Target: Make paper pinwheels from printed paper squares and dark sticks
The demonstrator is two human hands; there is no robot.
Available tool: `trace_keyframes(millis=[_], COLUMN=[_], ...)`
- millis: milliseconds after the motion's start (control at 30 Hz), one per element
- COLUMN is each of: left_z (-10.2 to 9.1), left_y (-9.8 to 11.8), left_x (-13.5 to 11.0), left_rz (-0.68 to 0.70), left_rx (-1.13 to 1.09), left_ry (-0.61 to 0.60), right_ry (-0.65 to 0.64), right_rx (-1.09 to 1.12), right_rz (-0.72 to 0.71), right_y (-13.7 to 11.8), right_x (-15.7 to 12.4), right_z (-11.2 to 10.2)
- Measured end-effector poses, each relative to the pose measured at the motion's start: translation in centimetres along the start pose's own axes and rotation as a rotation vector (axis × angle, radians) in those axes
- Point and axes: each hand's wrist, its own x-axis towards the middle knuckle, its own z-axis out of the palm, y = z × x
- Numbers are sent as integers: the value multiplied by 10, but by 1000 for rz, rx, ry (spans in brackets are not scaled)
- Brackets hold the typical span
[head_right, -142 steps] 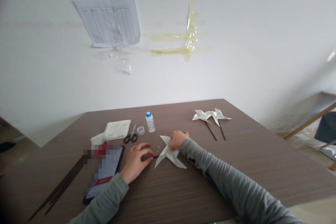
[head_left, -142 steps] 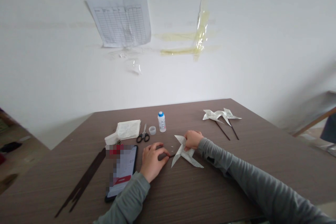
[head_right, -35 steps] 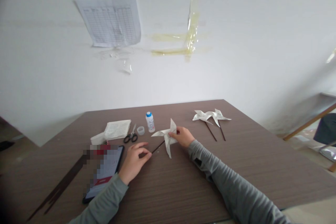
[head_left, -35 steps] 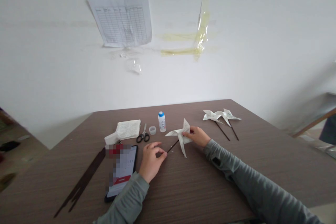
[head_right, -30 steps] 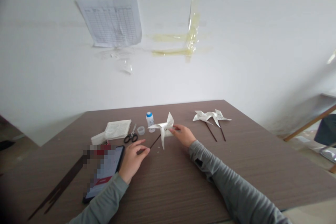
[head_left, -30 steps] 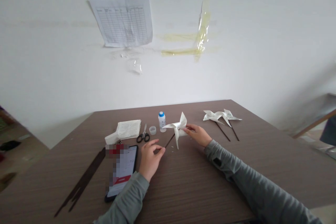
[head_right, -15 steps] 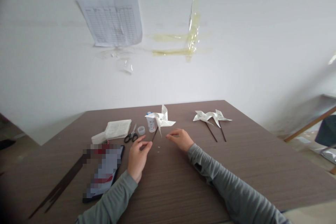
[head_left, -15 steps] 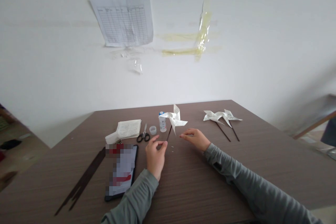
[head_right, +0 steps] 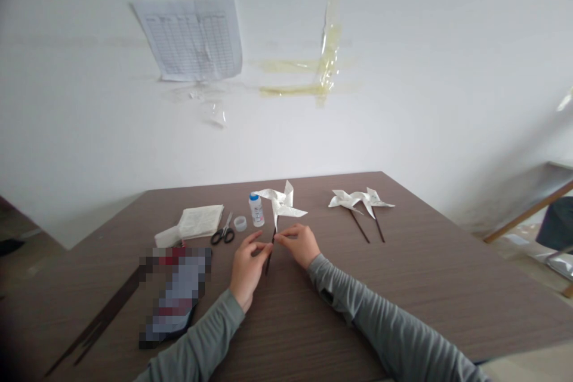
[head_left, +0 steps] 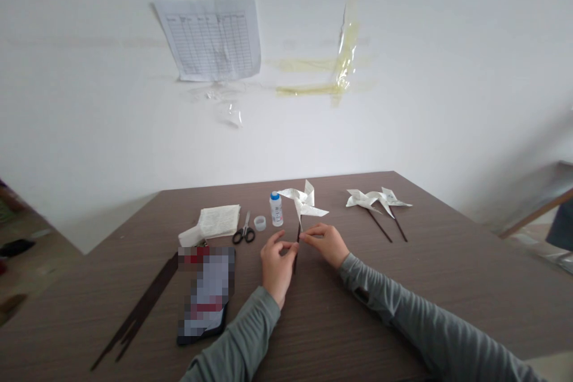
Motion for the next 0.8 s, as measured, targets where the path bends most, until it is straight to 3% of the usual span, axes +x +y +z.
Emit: trace_keyframes(millis=[400,800], left_z=[5,4], left_y=[3,12], left_x=[-11,-15], left_rz=[22,-14], left_rx=[68,93], left_ry=[-33,-68], right_ry=[43,83], right_rx=[21,80], right_rz=[26,-48], right_y=[-4,16], right_x=[4,10], right_z=[-3,-3])
